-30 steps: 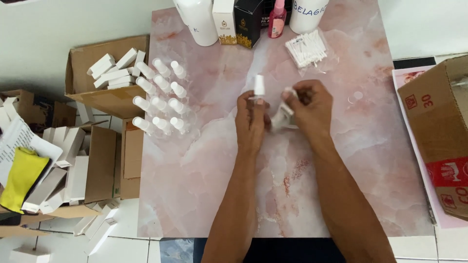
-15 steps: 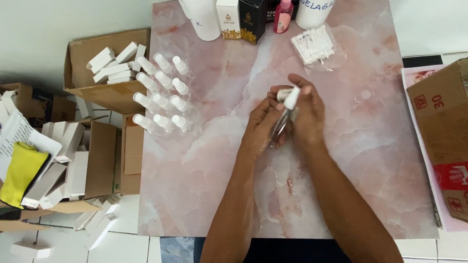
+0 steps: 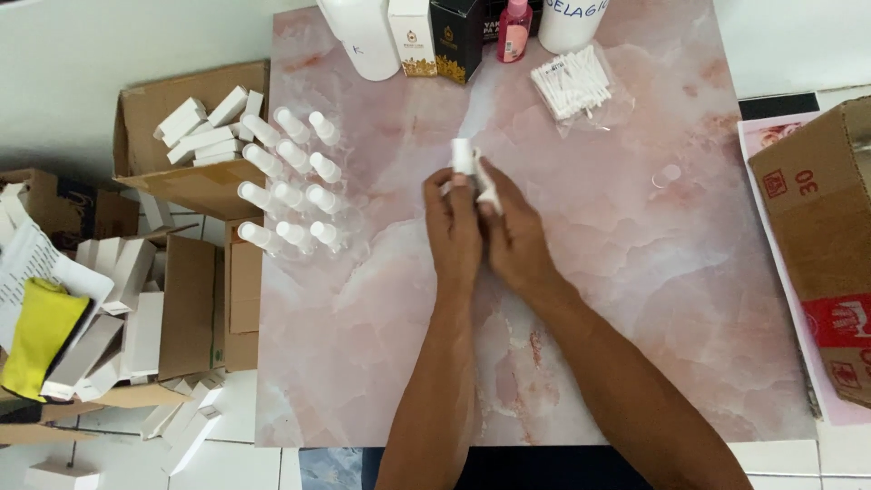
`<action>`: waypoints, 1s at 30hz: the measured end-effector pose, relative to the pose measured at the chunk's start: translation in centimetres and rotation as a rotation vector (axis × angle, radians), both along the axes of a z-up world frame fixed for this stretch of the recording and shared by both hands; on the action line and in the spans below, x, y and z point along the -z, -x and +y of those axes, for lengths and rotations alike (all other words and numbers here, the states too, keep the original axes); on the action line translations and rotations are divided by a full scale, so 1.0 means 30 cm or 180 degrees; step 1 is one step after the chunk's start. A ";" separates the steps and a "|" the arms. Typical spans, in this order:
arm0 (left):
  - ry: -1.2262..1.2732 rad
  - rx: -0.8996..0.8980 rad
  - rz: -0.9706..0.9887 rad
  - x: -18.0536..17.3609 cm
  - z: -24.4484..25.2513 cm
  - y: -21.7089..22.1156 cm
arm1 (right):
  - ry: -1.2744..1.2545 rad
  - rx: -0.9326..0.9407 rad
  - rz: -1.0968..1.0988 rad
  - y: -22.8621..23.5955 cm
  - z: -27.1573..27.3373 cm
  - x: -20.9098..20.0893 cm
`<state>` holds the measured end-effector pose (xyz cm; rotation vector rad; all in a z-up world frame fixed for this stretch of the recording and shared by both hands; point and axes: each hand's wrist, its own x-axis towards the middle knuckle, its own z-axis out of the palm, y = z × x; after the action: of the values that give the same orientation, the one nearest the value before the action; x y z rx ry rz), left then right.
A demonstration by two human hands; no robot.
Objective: Cleaning a small glass perfume bottle with a cloth and then assembling the spray pump mechanism.
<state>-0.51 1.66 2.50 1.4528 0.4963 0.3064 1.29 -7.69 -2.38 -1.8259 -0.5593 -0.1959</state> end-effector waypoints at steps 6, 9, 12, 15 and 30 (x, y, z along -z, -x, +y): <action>-0.1013 0.0475 -0.0964 0.211 0.088 -0.003 | 0.0133 -0.0347 -0.0757 0.041 0.054 -0.049; 0.0195 0.0071 -0.0430 0.085 0.009 -0.015 | 0.0188 -0.0171 -0.0618 0.021 0.020 -0.072; 0.0235 0.0321 -0.0481 0.087 -0.016 -0.018 | -0.0180 0.0252 -0.0340 -0.006 -0.001 0.000; 0.0665 0.0643 -0.0728 0.093 0.005 -0.013 | -0.0675 0.0297 0.0175 -0.001 -0.015 -0.036; 0.3016 0.2161 0.0039 0.047 0.016 0.034 | -0.2838 0.0650 0.2100 0.001 -0.049 -0.256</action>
<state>-1.53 2.13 1.10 0.6186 0.0876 -0.4424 1.27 -9.18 5.29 -0.9697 0.1840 0.0346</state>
